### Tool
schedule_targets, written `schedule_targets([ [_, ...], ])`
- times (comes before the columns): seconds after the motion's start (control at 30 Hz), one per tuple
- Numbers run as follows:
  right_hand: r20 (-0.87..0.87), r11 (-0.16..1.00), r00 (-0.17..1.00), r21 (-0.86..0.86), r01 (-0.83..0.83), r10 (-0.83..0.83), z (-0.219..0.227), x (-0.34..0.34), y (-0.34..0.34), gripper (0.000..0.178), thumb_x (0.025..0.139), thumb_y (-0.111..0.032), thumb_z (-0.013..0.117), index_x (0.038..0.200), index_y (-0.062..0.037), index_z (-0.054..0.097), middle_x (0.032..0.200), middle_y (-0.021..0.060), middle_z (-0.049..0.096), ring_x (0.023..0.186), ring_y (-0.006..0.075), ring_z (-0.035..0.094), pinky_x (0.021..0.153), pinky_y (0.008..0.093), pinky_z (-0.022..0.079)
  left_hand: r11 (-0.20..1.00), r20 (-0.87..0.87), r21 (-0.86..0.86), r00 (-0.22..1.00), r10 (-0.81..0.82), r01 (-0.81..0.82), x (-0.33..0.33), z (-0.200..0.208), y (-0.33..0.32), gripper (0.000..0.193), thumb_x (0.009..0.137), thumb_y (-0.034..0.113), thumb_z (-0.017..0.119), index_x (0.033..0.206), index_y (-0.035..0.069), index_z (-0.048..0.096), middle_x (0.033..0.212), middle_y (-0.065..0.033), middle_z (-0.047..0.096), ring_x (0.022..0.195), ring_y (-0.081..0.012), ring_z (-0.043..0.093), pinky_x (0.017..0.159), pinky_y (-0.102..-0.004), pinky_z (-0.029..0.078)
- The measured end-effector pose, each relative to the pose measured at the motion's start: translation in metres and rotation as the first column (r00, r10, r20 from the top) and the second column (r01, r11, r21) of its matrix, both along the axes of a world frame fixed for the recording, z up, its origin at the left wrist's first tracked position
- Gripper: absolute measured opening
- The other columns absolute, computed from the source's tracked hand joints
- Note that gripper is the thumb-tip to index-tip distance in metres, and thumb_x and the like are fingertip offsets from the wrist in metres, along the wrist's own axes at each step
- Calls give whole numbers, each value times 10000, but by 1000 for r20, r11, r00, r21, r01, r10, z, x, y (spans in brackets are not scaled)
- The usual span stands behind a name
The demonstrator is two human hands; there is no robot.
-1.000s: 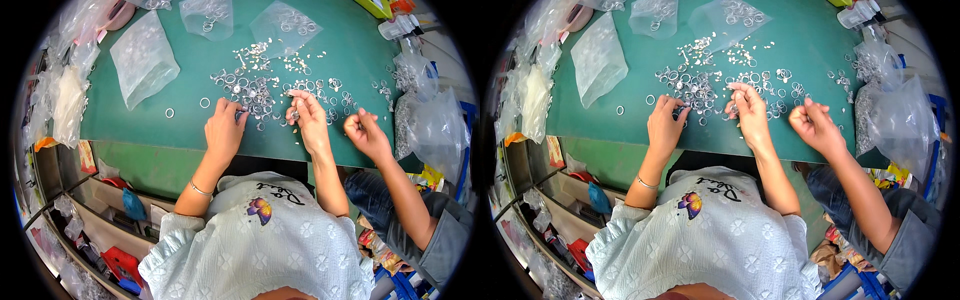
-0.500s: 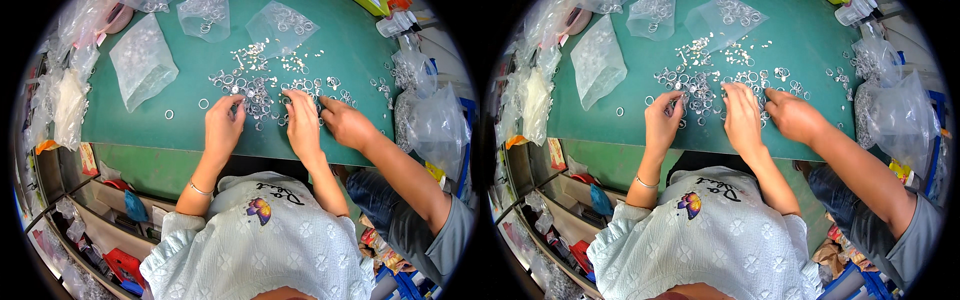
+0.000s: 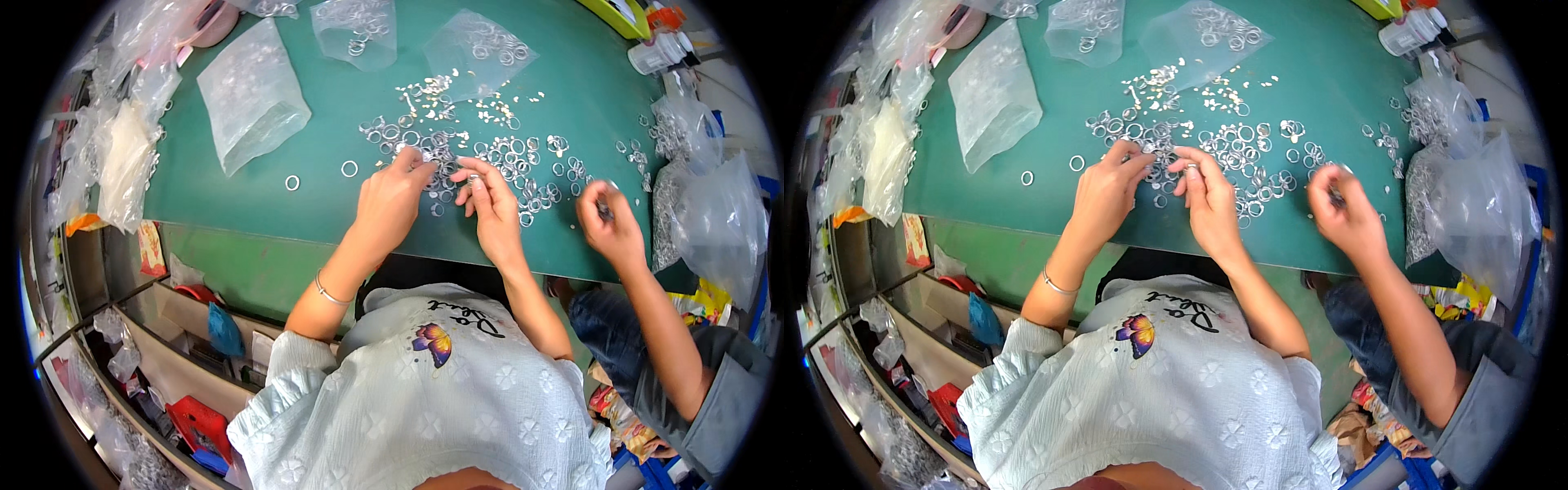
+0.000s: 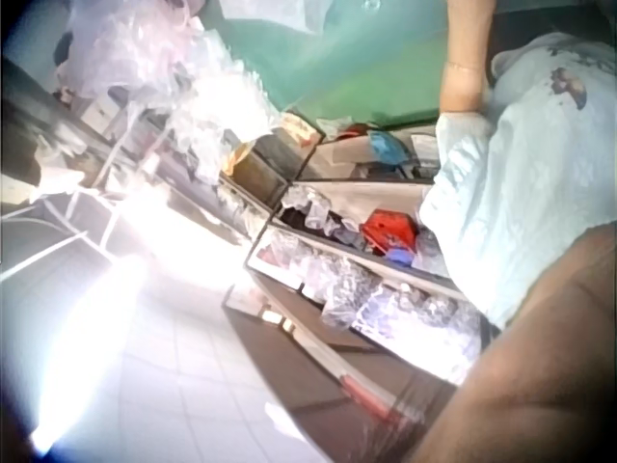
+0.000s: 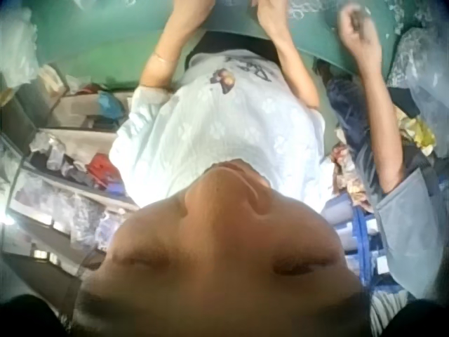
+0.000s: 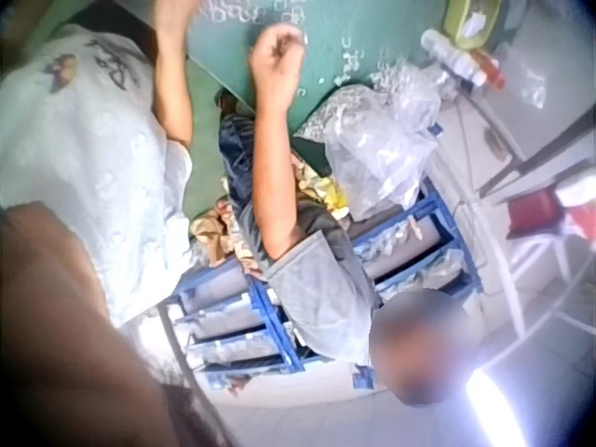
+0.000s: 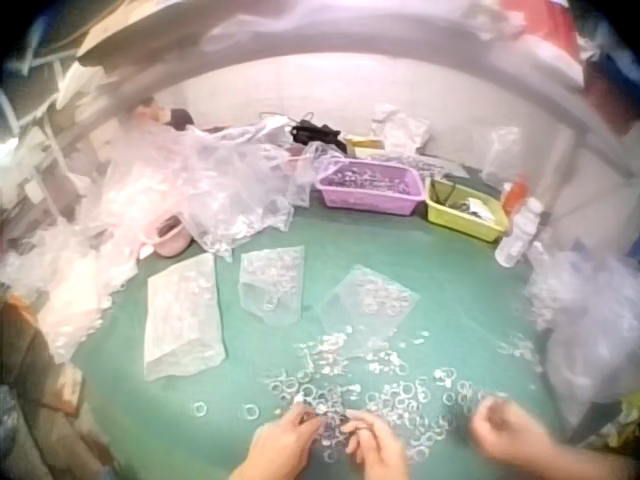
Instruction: The person sorts and assembles small metal rings and components by hand on a green workbench, placing them into small plastic bags.
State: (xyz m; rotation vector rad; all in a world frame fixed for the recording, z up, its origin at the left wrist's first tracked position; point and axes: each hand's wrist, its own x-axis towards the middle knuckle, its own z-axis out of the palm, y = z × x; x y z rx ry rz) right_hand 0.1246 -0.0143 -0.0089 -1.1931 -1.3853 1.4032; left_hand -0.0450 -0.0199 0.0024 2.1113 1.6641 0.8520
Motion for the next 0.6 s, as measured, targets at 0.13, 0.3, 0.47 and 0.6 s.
schedule_targets([
  [0.13,-91,999,995,13,32,-31,-2,0,-4,282,1004,-100,365,1216,-18,534,989,52,615,770,79,539,644,223,443,1000,60,18,998,-17,16,6,14,4,166,802,45,663,966,58,681,915,-83,591,648,-290,623,545,-376,470],
  [0.3,-102,1000,995,-17,-7,5,-1,6,-3,302,1021,-148,348,1224,-2,518,1017,69,597,834,99,551,687,229,443,1000,204,5,979,13,-15,9,16,5,168,818,66,667,981,28,678,874,-104,587,590,-258,577,520,-351,438],
  [0.47,-545,946,825,-322,-41,-149,1,0,0,317,1024,-177,368,1244,22,480,1067,125,586,900,163,586,736,273,465,994,588,-93,809,10,56,8,-3,14,183,891,108,616,1026,-4,670,811,-43,581,567,-121,486,488,-264,385],
  [0.6,-580,925,802,-367,-96,-146,3,-1,0,300,1009,-153,417,1244,22,480,1090,119,577,898,166,586,712,268,465,808,747,-567,513,423,159,8,10,9,217,941,176,579,1051,20,684,652,56,493,530,-13,355,440,-186,260],
])
